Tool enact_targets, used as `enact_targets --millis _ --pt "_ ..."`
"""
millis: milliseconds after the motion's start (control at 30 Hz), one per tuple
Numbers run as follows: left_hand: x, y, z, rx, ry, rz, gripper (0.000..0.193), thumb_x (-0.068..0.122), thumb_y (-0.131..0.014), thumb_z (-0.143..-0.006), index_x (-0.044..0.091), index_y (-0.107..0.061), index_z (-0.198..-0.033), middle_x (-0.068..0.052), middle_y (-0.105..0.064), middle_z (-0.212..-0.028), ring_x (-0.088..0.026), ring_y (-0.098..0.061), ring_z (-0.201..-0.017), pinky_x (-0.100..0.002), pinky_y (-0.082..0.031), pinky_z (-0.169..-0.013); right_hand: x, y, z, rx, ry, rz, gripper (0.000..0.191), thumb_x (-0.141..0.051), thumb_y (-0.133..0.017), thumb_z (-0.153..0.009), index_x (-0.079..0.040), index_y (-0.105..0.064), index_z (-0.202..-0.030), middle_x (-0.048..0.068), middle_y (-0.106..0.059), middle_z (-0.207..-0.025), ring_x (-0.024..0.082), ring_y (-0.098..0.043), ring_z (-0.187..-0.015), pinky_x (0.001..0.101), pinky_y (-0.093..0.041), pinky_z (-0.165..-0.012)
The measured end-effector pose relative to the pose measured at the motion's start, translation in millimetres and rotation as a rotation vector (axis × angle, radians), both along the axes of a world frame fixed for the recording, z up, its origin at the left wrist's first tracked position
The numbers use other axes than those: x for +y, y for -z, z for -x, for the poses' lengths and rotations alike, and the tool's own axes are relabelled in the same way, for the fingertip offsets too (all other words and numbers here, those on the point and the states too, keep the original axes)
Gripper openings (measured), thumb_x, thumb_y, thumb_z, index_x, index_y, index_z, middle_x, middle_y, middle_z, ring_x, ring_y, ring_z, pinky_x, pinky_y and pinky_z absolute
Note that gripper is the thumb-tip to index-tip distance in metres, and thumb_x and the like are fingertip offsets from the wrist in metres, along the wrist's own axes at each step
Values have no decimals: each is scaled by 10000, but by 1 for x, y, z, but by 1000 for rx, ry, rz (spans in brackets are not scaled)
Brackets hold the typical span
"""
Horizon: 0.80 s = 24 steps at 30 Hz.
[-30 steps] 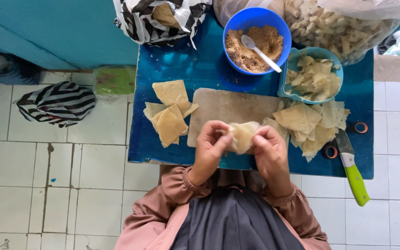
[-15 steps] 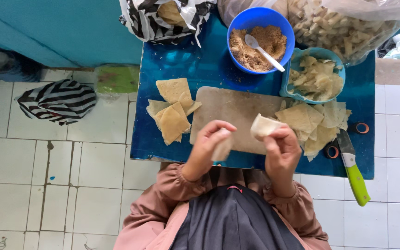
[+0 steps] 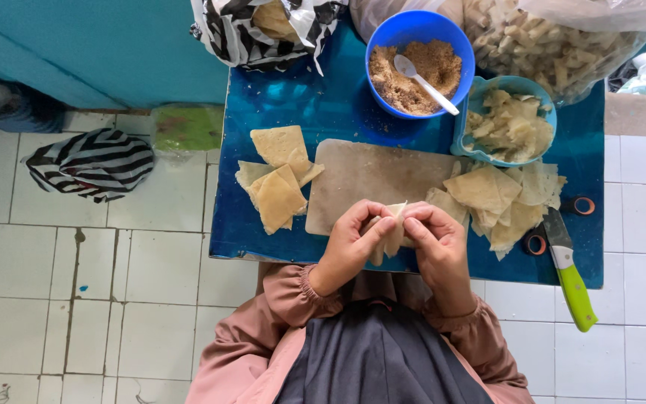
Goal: The person folds thin triangular dough wrappers one at a time on a small cutting board, pressing each fold closed and setting the folded piece aside. They occasionally reach into a blue bowl with a spoon and sprinkle a brown powdery filling onto a wrapper before folding it.
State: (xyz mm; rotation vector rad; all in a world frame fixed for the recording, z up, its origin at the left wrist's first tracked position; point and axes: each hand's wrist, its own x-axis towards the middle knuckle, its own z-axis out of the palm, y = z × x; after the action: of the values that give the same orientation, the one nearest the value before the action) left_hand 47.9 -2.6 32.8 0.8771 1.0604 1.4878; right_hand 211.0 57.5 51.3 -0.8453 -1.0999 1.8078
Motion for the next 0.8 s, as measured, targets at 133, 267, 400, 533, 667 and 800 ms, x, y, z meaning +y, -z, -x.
enact_targets --millis 133,267,400,533,667,800 --pt "2 -1 1 -86 26 66 139 174 -667 -1024 48 -636 -1072 32 -651 -891 -17 -594 -787 -181 -479 -686 1 2 -1 11 -15 -11 67 28 -654 -970 39 -662 -1036 63 -664 -1079 138 -650 -1008 280 -529 -921" --pt "1 -2 -1 -96 30 67 140 170 -678 -1020 47 -629 -1065 28 -644 -859 -20 -574 -730 -187 -470 -648 -1 1 -1 -71 -6 -105 67 37 -650 -972 45 -667 -1037 69 -662 -1083 130 -637 -1008 268 -514 -922" --pt "2 -5 -1 52 -29 11 139 153 -689 -1020 30 -645 -1069 36 -643 -924 -5 -578 -836 -180 -492 -729 -2 -3 0 -100 9 -121 41 37 -651 -978 52 -676 -1008 81 -664 -1083 127 -634 -1001 256 -502 -919" --pt "1 -11 0 33 -15 27 143 161 -689 -1006 38 -641 -1062 38 -623 -885 -12 -559 -791 -185 -472 -698 -1 -7 1 -91 -11 -104 34 35 -655 -966 50 -683 -978 83 -654 -1098 123 -633 -982 248 -498 -904" --pt "0 -11 0 94 -16 56 143 143 -713 -984 35 -638 -1041 30 -593 -861 -30 -536 -761 -199 -450 -667 -3 -8 1 -155 -15 -186 44 30 -640 -975 42 -681 -982 82 -645 -1122 126 -634 -1001 255 -509 -912" --pt "-2 2 -3 95 -75 -5 94 131 -637 -1047 42 -624 -1071 32 -616 -940 -23 -565 -848 -185 -485 -746 -2 1 3 182 7 39 89 -49 -573 -1036 3 -638 -1067 119 -667 -1189 200 -651 -1082 336 -513 -967"
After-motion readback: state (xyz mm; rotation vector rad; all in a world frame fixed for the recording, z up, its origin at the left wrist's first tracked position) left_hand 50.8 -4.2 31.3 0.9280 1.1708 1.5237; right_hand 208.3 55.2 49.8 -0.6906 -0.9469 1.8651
